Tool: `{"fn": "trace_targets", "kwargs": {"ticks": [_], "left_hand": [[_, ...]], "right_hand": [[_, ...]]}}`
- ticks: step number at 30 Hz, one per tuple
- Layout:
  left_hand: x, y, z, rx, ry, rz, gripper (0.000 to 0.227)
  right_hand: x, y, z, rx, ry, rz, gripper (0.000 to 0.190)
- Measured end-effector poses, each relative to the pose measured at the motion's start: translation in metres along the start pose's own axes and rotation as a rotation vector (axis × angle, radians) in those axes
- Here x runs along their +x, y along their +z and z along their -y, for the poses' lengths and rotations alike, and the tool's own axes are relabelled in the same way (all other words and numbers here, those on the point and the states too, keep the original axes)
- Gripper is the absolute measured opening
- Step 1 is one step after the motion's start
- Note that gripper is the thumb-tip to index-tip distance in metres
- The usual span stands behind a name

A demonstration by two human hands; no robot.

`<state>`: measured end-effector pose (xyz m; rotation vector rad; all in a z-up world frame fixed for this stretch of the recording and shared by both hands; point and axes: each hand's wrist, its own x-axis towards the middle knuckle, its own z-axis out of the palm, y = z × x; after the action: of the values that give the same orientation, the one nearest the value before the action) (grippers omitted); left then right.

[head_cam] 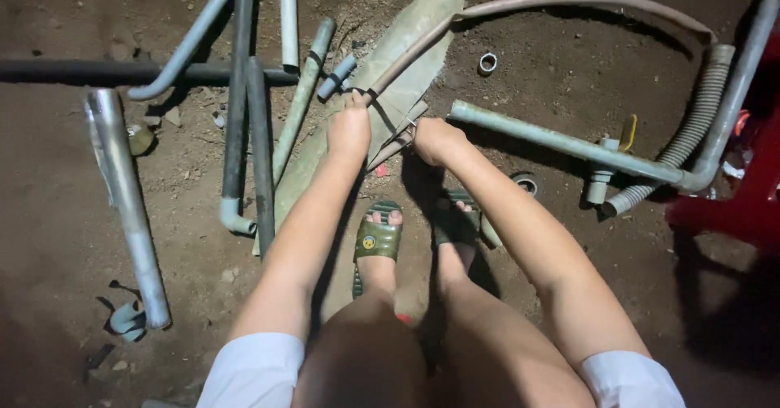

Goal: Sorting through and attempting to connect various PVC and corrugated plumbing pipes on the ground, including using a saw blade.

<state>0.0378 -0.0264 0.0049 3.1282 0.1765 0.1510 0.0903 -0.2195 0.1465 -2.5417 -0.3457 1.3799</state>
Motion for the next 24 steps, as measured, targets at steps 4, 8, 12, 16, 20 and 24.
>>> {"fn": "trace_targets", "kwargs": {"ticks": [4,8,12,16,20,24], "left_hand": [[0.004,0.036,-0.007,-0.045,-0.100,0.044,0.033],[0.003,0.039,-0.006,-0.151,-0.131,0.155,0.029],[0.012,0.053,0.004,-0.267,-0.123,0.217,0.030],[0.023,0.039,0.011,-0.140,-0.096,0.163,0.024],[0.020,0.011,0.010,-0.274,-0.078,0.198,0.025],[0.015,-0.018,0.008,-0.235,-0.055,0.133,0.031]], "right_hand": [[-0.021,0.013,-0.007,0.015,0.007,0.005,0.047],[-0.054,0.031,-0.055,0.062,0.083,0.009,0.051],[-0.089,0.023,-0.060,-0.071,0.164,0.058,0.043],[-0.011,0.019,-0.052,-0.182,0.228,0.014,0.050],[0.000,-0.001,-0.012,-0.474,-0.147,0.052,0.045],[0.023,0.045,-0.049,-0.221,0.069,-0.028,0.038]]}}
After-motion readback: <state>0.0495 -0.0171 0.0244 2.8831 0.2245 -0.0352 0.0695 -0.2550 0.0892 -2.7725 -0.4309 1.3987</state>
